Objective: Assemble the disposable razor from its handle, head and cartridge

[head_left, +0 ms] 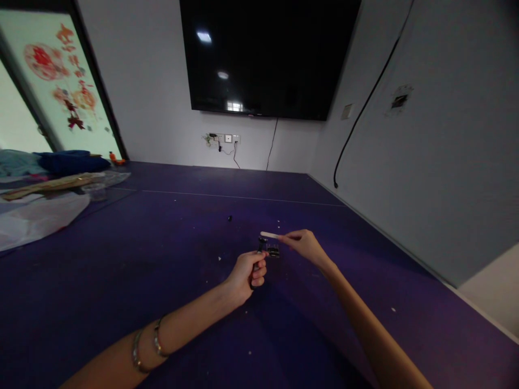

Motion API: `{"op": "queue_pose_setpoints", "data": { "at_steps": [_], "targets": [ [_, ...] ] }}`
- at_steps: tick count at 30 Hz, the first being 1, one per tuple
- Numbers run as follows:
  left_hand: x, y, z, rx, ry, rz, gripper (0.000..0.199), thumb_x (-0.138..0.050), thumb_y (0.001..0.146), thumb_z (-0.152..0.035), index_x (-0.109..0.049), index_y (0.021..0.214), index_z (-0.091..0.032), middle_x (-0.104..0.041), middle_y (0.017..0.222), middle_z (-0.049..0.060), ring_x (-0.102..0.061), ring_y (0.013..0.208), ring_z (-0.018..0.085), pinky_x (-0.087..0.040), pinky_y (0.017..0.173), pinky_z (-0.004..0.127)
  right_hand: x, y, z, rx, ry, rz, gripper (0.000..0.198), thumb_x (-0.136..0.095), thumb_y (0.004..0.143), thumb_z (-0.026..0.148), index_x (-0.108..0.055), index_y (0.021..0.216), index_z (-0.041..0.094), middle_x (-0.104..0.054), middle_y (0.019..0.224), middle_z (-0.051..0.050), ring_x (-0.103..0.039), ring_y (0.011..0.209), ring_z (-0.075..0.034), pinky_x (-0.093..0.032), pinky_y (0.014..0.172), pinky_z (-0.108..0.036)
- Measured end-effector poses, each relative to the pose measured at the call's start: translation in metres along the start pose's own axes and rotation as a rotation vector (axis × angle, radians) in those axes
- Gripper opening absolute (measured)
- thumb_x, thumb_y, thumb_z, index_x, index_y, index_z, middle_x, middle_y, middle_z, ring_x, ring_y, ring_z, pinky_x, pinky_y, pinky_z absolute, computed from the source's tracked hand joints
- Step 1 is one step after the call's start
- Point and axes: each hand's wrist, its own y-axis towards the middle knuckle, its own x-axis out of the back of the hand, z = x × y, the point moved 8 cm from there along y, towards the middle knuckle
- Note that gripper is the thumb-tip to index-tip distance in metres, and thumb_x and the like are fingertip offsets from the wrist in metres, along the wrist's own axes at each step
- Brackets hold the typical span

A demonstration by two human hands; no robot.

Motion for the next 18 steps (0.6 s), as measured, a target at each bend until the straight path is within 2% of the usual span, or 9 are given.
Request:
{"op": "queue_pose_setpoints", "data": {
  "at_steps": [6,10,15,18],
  "targets": [
    [-0.002,-0.001,-0.002,-0.001,-0.024,0.012,0.005,-0.047,0.079,-0.01,-0.051,0.078,-0.012,-0.037,0.049,-0.007,-0.023,0.03,0.001,-0.008,0.032,0.017,-0.007,-0.001,0.001,0.021,0.096,0.155,0.046,-0.054,0.075,0.054,-0.072,0.073,0.012,-0.054,0.052,0.0,-0.042,0.048,-0.009,-0.029,0.046,-0.023],
    [-0.002,-0.001,-0.005,-0.004,-0.04,0.02,0.005,-0.047,0.079,-0.01,-0.052,0.079,-0.011,-0.036,0.05,-0.008,-0.023,0.031,0.001,-0.009,0.032,0.016,0.002,0.0,-0.003,-0.016,0.055,0.045,0.047,-0.054,0.074,0.055,-0.072,0.07,0.012,-0.054,0.051,-0.001,-0.042,0.048,-0.009,-0.028,0.046,-0.023],
    [-0.001,0.0,-0.004,-0.006,-0.066,0.02,0.006,-0.046,0.079,-0.01,-0.052,0.08,-0.011,-0.037,0.05,-0.007,-0.023,0.031,0.001,-0.01,0.031,0.016,-0.009,-0.001,-0.006,-0.017,0.111,0.161,0.049,-0.054,0.073,0.057,-0.073,0.074,0.012,-0.054,0.051,-0.001,-0.042,0.046,-0.009,-0.029,0.045,-0.023],
    [-0.005,-0.002,-0.004,-0.009,-0.056,0.049,0.007,-0.046,0.08,-0.011,-0.053,0.08,-0.011,-0.037,0.051,-0.007,-0.023,0.032,0.001,-0.01,0.032,0.016,0.0,0.002,-0.017,-0.065,0.057,0.072,0.048,-0.055,0.073,0.057,-0.072,0.071,0.012,-0.054,0.052,-0.002,-0.042,0.047,-0.01,-0.029,0.046,-0.023]
  ]
}}
